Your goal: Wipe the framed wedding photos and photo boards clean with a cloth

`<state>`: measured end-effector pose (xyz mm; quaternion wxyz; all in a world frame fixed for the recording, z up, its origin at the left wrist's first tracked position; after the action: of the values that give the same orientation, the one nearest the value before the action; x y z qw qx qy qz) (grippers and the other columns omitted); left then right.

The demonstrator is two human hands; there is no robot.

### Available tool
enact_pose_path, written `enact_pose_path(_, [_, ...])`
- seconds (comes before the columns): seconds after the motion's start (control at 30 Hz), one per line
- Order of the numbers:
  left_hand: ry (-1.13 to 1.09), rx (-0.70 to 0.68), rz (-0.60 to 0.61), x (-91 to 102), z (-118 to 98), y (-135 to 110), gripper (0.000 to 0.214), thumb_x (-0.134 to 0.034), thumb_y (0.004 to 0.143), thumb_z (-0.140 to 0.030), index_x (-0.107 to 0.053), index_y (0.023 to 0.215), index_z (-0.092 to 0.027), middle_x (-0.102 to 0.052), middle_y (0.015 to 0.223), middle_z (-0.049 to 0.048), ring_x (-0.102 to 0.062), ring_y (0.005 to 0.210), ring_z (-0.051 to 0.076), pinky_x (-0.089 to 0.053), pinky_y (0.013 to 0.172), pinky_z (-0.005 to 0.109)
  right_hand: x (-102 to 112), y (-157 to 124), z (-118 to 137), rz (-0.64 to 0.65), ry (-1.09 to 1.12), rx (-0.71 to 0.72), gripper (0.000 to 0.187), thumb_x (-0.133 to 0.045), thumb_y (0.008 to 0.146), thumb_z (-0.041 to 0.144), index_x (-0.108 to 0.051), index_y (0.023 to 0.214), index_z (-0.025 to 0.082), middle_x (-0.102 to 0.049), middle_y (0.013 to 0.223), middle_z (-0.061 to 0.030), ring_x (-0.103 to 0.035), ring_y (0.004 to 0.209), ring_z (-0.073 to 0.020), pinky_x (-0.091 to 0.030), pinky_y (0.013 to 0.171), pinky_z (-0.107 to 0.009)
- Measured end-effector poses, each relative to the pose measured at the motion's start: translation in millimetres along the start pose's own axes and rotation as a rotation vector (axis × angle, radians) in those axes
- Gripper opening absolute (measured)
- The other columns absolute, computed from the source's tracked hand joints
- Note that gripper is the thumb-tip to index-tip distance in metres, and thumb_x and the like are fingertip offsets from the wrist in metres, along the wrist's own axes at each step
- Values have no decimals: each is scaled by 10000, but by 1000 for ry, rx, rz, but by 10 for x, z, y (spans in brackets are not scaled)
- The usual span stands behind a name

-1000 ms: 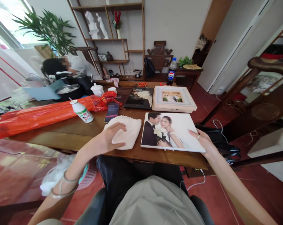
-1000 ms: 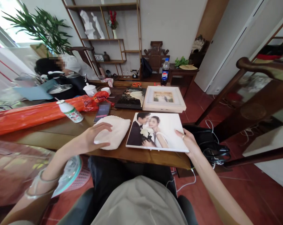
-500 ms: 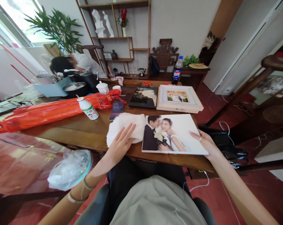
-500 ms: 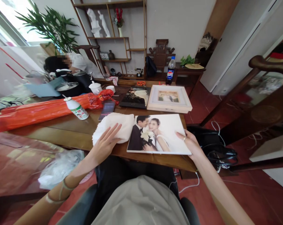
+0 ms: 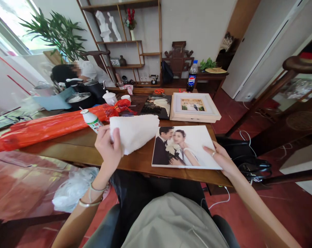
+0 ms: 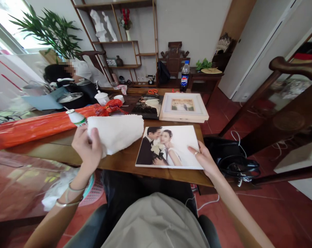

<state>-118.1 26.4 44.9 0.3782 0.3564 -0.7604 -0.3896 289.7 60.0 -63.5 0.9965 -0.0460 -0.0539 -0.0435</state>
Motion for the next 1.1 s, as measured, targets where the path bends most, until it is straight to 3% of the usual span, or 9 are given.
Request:
enact_pose_path(0.17, [-68,51,222,-230,-84,10,208,-643,825,-382,-606,846,-178,-594,1100,84,-588,1005,242,-481,885,352,-75,-29,56,43,-121,41,452,-693,766,415,-593,1155,209,-679,1197,-89,-628,1096,-274,-517,894,-375])
enact_pose_path(0.3, [-90,139,500,-494,1,-110,365,-762,684,-417,-611,914,-177,-625,865,34,-605,784,225,-511,744,333,-65,0,61,53,-201,57,450,-677,773,433,-602,1152,203,-669,1214,-95,-620,1104,-283,-504,906,-397])
enact_pose_path(0.37, [-103,126,471,-483,55,-63,211,-691,744,-362,-600,807,-183,-611,797,31,-592,737,212,-508,706,330,-33,27,41,40,-231,77,453,-684,764,430,-613,1149,203,-682,1190,-90,-629,1083,-282,-508,891,-395])
enact_pose_path(0.43, [-99,54,330,-367,93,52,126,-627,752,-284,-561,701,-189,-603,867,60,-593,829,236,-506,762,367,-2,52,23,26,-264,104,458,-703,743,424,-628,1138,205,-708,1130,-84,-647,1037,-282,-517,858,-389])
enact_pose_path(0.57, [-73,-143,103,-146,123,154,197,-620,679,-183,-457,570,-195,-581,1110,84,-556,1089,291,-466,936,467,-3,89,47,28,-452,162,438,-688,749,457,-645,1113,218,-738,1030,-76,-678,927,-282,-524,761,-361])
enact_pose_path(0.73, [-180,-361,491,-435,6,-274,156,-575,774,-168,-563,622,-203,-608,1212,38,-530,1207,244,-367,1099,522,-143,76,186,81,-861,211,423,-566,828,553,-620,1097,232,-747,952,-81,-699,842,-285,-485,672,-325])
enact_pose_path(0.87, [-181,-396,743,-652,-196,-601,224,-512,802,-98,-698,762,-215,-599,1216,94,-557,1181,248,-394,1090,488,-235,5,281,72,-1067,209,487,-461,861,624,-598,1097,221,-749,880,-102,-707,800,-303,-462,636,-325])
enact_pose_path(0.97, [-122,-332,799,-720,-358,-645,150,-584,808,-168,-734,810,-159,-572,1225,171,-575,1147,293,-489,1002,451,-254,-52,290,54,-1138,190,536,-411,872,645,-593,1100,195,-735,844,-128,-702,783,-321,-470,638,-350])
enact_pose_path(1.1, [40,-370,756,-760,-576,-637,154,-598,782,-159,-716,683,-149,-561,1301,197,-591,1132,345,-440,1033,555,-240,-81,361,-53,-1107,322,549,-482,848,624,-583,1163,185,-683,996,-161,-671,918,-340,-503,778,-423])
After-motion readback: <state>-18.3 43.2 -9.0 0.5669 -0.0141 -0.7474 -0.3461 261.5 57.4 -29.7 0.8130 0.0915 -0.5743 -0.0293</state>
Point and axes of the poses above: each hand's wrist, its own y-axis towards the middle knuckle, its own x-axis out of the back of the hand, z = x × y, the point moved 6 cm from there along y, towards the middle knuckle
